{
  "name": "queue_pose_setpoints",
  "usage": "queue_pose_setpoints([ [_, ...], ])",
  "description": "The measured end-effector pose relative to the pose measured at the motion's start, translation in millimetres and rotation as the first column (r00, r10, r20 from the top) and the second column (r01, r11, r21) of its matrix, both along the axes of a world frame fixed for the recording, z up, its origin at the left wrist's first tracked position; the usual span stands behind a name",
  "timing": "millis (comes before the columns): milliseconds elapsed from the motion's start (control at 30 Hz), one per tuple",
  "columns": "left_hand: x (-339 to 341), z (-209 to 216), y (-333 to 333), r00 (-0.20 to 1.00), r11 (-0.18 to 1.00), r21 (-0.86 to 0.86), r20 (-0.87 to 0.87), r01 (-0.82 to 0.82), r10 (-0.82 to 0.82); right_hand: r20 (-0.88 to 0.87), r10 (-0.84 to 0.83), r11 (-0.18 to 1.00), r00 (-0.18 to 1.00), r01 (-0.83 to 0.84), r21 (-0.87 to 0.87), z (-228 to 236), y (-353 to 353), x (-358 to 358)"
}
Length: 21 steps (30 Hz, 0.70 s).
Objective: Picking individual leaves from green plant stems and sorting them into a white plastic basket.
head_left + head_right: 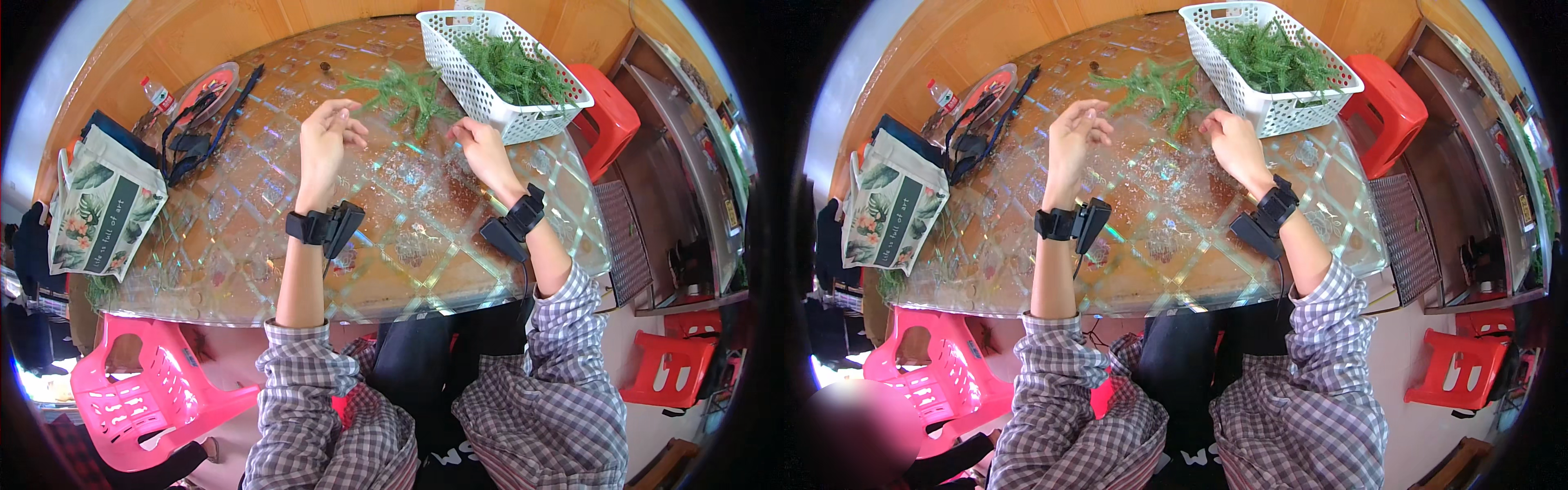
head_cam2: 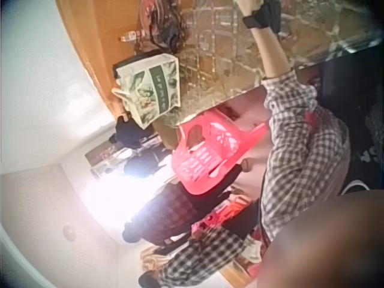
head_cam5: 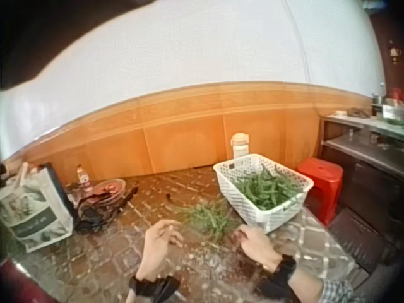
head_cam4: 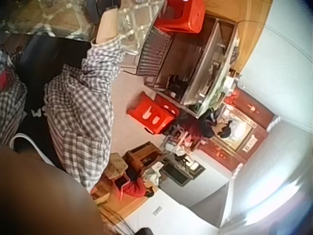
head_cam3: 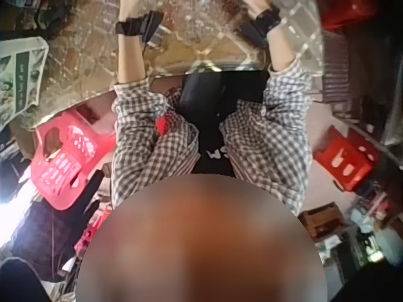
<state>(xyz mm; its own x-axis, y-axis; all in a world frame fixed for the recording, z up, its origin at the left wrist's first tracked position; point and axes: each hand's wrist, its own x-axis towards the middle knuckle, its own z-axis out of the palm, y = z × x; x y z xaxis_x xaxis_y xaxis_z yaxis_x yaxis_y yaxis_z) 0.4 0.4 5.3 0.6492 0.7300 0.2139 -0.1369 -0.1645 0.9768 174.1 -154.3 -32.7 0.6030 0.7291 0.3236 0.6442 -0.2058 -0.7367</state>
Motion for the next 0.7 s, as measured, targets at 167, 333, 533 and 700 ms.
queue_pose_setpoints([
  [167, 4.7, -1.3, -1.8, 1.0, 1.0, -0.007, 0.001, 0.016, -0.016, 0.004, -0.043, 0.996, 0.999, 0.042, 0.074, -3.9, 1.5, 6.2],
  [333, -1.0, 3.0, -0.3, 0.965, 0.996, -0.044, 0.245, -0.082, 0.09, -0.031, -0.085, 0.977, 0.996, 0.089, 0.193, -1.4, 1.4, 6.0],
  [533, 0.1, 5.1, -3.3, 0.94, 0.988, -0.098, 0.311, -0.116, 0.141, -0.177, -0.007, 0.957, 0.984, 0.058, 0.285, 2.4, -0.2, 3.5],
  [700, -3.9, 3.8, 2.2, 0.921, 0.982, -0.091, 0.342, -0.164, 0.185, -0.185, 0.02, 0.93, 0.983, 0.05, 0.365, 8.9, -1.0, -1.3],
])
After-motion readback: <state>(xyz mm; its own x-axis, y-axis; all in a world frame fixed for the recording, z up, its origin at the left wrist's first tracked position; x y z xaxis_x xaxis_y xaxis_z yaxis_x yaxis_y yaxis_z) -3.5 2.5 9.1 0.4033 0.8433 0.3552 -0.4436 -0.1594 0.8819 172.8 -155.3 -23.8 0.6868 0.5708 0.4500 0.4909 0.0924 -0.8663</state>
